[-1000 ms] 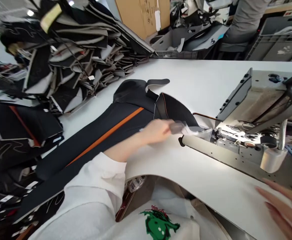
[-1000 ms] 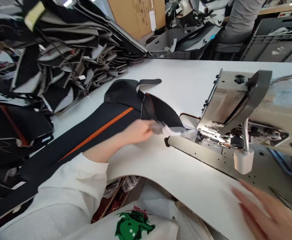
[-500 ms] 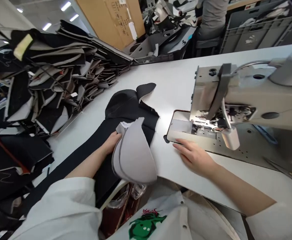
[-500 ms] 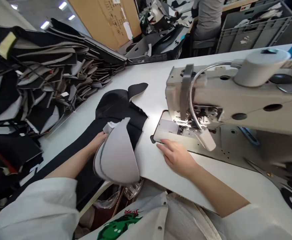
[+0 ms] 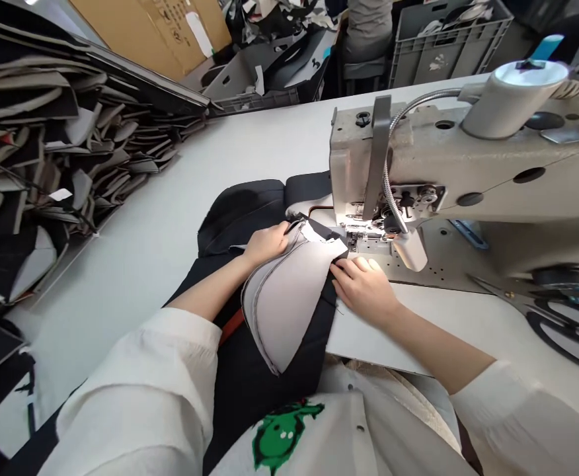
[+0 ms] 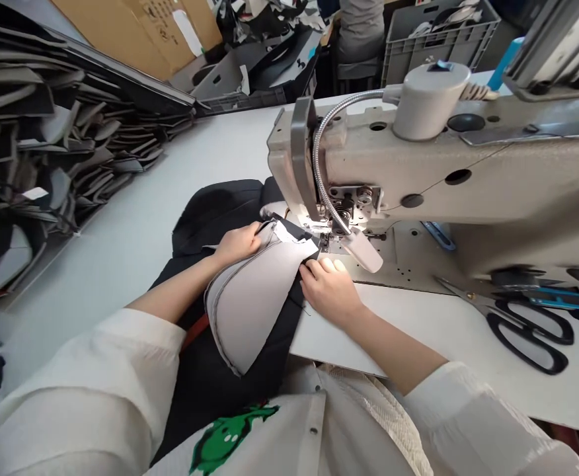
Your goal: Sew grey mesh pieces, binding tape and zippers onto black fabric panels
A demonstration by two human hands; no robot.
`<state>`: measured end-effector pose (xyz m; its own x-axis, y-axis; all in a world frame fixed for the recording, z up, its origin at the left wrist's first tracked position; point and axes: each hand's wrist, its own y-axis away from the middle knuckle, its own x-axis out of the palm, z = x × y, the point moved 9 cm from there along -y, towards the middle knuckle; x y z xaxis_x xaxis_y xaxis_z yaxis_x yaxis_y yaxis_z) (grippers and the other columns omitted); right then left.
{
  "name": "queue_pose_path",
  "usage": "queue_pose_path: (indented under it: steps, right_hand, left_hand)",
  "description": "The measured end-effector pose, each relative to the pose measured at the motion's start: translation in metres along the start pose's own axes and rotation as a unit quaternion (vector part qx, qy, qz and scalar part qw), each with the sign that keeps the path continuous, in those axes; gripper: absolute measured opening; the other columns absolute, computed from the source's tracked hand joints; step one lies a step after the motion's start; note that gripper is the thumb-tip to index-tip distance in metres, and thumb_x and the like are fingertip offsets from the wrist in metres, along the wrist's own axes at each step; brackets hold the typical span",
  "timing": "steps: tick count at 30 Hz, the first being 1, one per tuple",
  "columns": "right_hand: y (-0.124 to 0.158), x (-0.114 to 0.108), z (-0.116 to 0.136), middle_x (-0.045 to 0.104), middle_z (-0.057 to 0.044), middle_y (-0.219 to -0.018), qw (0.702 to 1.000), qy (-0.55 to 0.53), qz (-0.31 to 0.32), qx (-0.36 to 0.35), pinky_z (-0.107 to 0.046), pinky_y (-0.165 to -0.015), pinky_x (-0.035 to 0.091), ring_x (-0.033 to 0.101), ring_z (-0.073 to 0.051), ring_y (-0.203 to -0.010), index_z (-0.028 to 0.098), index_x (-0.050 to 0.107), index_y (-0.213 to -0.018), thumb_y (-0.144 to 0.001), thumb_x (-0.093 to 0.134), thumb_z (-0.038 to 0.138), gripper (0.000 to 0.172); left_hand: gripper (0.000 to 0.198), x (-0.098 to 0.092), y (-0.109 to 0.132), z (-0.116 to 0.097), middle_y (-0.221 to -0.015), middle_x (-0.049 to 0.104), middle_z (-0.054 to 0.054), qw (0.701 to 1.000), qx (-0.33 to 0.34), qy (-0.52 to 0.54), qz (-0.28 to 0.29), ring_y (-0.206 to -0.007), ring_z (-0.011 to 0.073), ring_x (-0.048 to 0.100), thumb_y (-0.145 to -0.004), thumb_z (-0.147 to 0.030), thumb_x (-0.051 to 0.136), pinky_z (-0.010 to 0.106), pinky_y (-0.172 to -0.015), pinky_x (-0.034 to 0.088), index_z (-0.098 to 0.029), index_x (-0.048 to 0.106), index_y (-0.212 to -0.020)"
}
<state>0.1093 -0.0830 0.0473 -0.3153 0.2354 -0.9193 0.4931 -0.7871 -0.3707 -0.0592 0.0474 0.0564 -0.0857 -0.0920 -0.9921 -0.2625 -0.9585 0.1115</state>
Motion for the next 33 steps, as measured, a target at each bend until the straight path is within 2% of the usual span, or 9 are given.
queue_pose_path:
  steps: [4,7,9,14,17,22,27,30,33]
  right_hand:
    - [0.001,0.003,0.003,0.060,-0.016,-0.124,1.000,0.010,-0.007,-0.023,-0.039,-0.083,0.040,0.051,-0.027,-0.103,0.002,0.059,-0.120,-0.097,0.041,0.026,0.038]
    - [-0.006,0.014,0.001,0.051,-0.018,-0.136,1.000,0.006,0.024,0.001,-0.041,-0.096,0.035,0.045,-0.030,-0.117,-0.002,0.052,-0.129,-0.096,0.041,0.029,0.046]
    - [-0.010,0.020,-0.002,0.045,-0.018,-0.141,0.999,0.001,0.041,0.021,-0.043,-0.097,0.033,0.041,-0.031,-0.122,-0.001,0.048,-0.133,-0.096,0.040,0.029,0.049]
    - [-0.010,0.020,-0.004,0.040,-0.019,-0.145,0.997,-0.043,0.054,0.026,-0.046,-0.096,0.033,0.038,-0.032,-0.126,0.002,0.042,-0.137,-0.089,0.041,0.023,0.052]
    - [-0.007,0.016,-0.005,0.042,-0.019,-0.143,0.995,-0.082,0.057,0.008,-0.047,-0.097,0.033,0.037,-0.033,-0.127,0.004,0.042,-0.136,-0.083,0.048,0.022,0.057]
    - [-0.006,0.011,-0.006,0.053,-0.015,-0.130,0.987,-0.147,0.064,-0.015,-0.043,-0.096,0.036,0.044,-0.030,-0.120,0.011,0.056,-0.121,-0.082,0.051,0.021,0.040]
    - [-0.002,0.006,0.018,0.053,-0.014,-0.128,0.971,-0.192,0.080,-0.115,-0.044,-0.100,0.033,0.046,-0.028,-0.119,0.016,0.056,-0.123,-0.079,0.059,0.027,0.045]
    - [-0.003,0.008,0.031,0.054,-0.016,-0.124,0.977,-0.146,0.074,-0.135,-0.046,-0.101,0.034,0.045,-0.031,-0.120,0.013,0.059,-0.117,-0.078,0.063,0.031,0.044]
    - [-0.006,0.013,0.040,0.061,-0.017,-0.110,0.988,-0.056,0.064,-0.130,-0.045,-0.096,0.041,0.052,-0.032,-0.108,0.010,0.063,-0.104,-0.081,0.062,0.025,0.028]
  left_hand:
    - [0.037,-0.008,-0.017,0.002,-0.105,0.063,0.014,1.000,0.025,-0.009,0.006,-0.099,0.0310,0.061,-0.083,-0.016,0.039,0.038,-0.082,0.048,-0.014,0.053,-0.117]
    - [0.047,-0.043,-0.001,-0.003,-0.134,0.048,0.013,0.997,0.063,0.034,-0.026,-0.123,0.0320,0.046,-0.087,-0.026,0.041,0.045,-0.101,0.041,-0.017,0.044,-0.133]
    - [0.050,-0.057,0.016,-0.023,-0.142,0.042,0.009,0.990,0.112,0.087,-0.023,-0.130,0.0281,0.039,-0.090,-0.032,0.039,0.042,-0.108,0.036,-0.020,0.038,-0.139]
    - [0.048,-0.017,0.044,-0.092,-0.139,0.046,0.010,0.961,0.270,0.039,0.041,-0.125,0.0250,0.045,-0.087,-0.013,0.036,0.040,-0.103,0.040,-0.018,0.045,-0.135]
    - [0.054,0.005,0.034,-0.094,-0.139,0.047,0.008,0.957,0.283,0.047,0.052,-0.123,0.0223,0.048,-0.083,-0.004,0.032,0.035,-0.101,0.042,-0.019,0.051,-0.131]
    - [0.044,0.007,0.019,-0.083,-0.123,0.057,0.007,0.952,0.297,0.051,0.046,-0.111,0.0216,0.055,-0.092,-0.015,0.036,0.031,-0.094,0.045,-0.026,0.054,-0.130]
    - [0.055,0.009,0.022,-0.089,-0.134,0.049,0.007,0.944,0.327,0.003,-0.039,-0.135,0.0276,0.031,-0.089,-0.007,0.037,0.046,-0.108,0.030,-0.034,0.048,-0.136]
    - [0.058,0.012,0.021,-0.093,-0.148,0.036,0.005,0.942,0.330,0.002,-0.051,-0.142,0.0256,0.019,-0.088,-0.005,0.035,0.046,-0.113,0.021,-0.031,0.043,-0.140]
    - [0.052,0.012,0.023,-0.105,-0.141,0.045,0.006,0.939,0.339,-0.009,-0.056,-0.134,0.0215,0.034,-0.092,-0.008,0.032,0.040,-0.108,0.029,-0.026,0.042,-0.140]
